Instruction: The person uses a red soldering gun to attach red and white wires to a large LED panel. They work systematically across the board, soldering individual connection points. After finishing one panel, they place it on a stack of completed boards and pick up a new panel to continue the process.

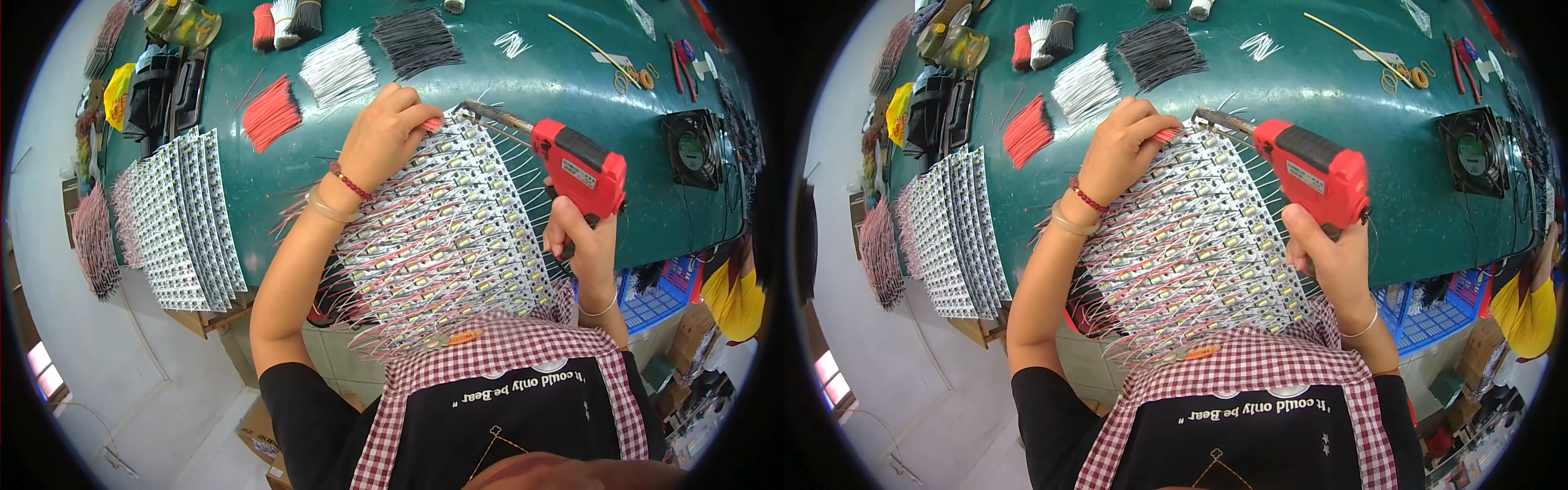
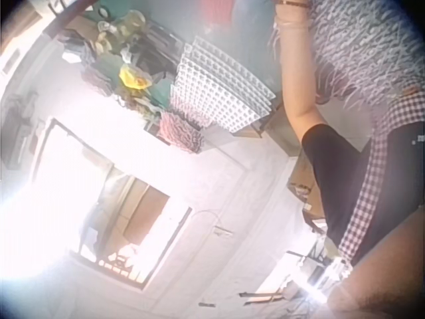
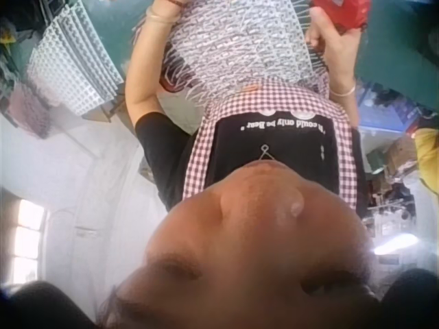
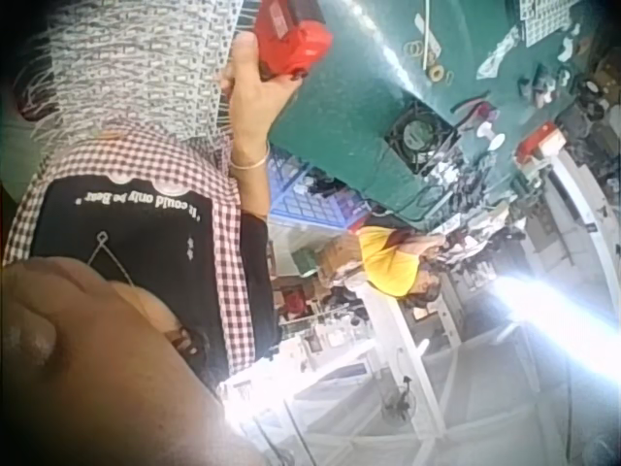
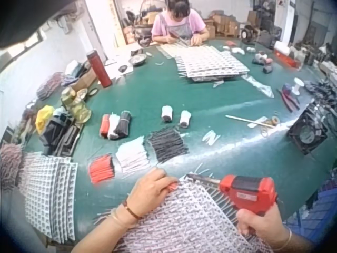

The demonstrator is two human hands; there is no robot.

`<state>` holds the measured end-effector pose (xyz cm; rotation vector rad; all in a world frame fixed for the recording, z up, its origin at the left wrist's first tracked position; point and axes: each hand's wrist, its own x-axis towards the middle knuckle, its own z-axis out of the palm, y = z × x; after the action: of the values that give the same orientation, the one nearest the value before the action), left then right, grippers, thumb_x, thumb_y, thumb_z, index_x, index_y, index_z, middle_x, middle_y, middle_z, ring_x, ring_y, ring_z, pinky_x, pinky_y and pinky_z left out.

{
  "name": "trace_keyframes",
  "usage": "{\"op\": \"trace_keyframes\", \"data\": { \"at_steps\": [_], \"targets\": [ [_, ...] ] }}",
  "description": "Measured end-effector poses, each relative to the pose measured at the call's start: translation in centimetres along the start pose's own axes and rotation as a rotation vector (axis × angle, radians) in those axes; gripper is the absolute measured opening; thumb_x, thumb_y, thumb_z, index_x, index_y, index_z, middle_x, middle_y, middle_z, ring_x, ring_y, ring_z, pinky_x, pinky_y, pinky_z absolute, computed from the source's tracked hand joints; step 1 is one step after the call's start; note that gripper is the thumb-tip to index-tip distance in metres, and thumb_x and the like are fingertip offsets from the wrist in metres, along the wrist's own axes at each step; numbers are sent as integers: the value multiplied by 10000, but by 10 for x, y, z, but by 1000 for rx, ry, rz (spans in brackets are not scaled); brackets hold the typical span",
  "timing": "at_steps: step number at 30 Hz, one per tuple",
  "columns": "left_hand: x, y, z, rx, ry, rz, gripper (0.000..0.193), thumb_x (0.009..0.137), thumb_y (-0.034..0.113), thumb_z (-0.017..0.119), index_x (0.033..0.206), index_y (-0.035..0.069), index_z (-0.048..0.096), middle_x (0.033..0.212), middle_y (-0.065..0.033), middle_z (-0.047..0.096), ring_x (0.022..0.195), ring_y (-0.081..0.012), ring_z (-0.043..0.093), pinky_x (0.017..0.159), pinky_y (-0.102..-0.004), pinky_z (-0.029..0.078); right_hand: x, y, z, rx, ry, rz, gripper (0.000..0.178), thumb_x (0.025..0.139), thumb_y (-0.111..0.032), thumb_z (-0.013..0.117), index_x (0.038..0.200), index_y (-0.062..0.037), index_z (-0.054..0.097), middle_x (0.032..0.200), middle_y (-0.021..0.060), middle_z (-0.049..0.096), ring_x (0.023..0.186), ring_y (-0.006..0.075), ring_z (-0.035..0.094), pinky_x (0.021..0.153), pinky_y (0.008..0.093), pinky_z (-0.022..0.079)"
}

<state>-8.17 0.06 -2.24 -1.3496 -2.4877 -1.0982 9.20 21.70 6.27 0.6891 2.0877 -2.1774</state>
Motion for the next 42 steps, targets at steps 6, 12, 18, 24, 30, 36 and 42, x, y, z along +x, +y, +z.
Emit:
{"op": "trace_keyframes", "data": {
  "at_steps": [6,12,18,24,30,36,42],
  "targets": [
    [1,6,-13,119,50,2,241,720,-28,632,936,73,663,769,-80,534,755,-256,528,655,-340,451,-8,-5,-7,136,61,-59,265,890,-94,586,1097,66,545,534,11,498,403,75,453,419,239,402],
    [-1,74,-43,-389,52,-810,90,889,22,531,957,34,589,818,-97,559,753,-216,554,651,-315,444,-24,-4,-17,97,91,-125,371,860,-40,581,1198,65,469,613,50,508,451,102,475,464,249,441],
    [-37,166,3,-856,-125,-662,73,972,77,415,1006,14,430,870,-66,515,757,-133,491,682,-282,422,-42,-6,0,-26,-54,-116,277,802,17,692,1059,4,589,865,19,618,783,78,579,684,239,480],
    [-36,189,16,-719,-57,-517,89,935,38,486,995,-10,441,797,-152,554,674,-262,571,611,-344,443,-49,-3,-3,-85,-83,-110,181,810,21,688,972,-6,610,885,16,615,818,72,575,711,235,480],
    [-34,197,18,-771,-42,-583,70,926,28,485,984,-13,482,806,-147,566,680,-260,582,611,-341,450,-49,1,-4,-45,-62,-180,160,817,35,672,957,-7,606,868,15,607,798,69,565,687,230,468],
    [-36,198,26,-608,27,-459,106,913,9,489,1003,-31,530,798,-165,553,690,-286,586,616,-361,457,-52,1,-7,-95,-40,-209,194,807,49,674,979,-5,602,876,22,608,800,75,574,691,234,480],
    [-35,193,27,-512,88,-373,111,868,-24,527,962,-28,586,797,-150,549,673,-276,575,596,-348,446,-51,7,-7,-127,-13,-250,206,808,56,671,991,-5,599,887,26,612,793,71,574,667,228,476]
  ]
}}
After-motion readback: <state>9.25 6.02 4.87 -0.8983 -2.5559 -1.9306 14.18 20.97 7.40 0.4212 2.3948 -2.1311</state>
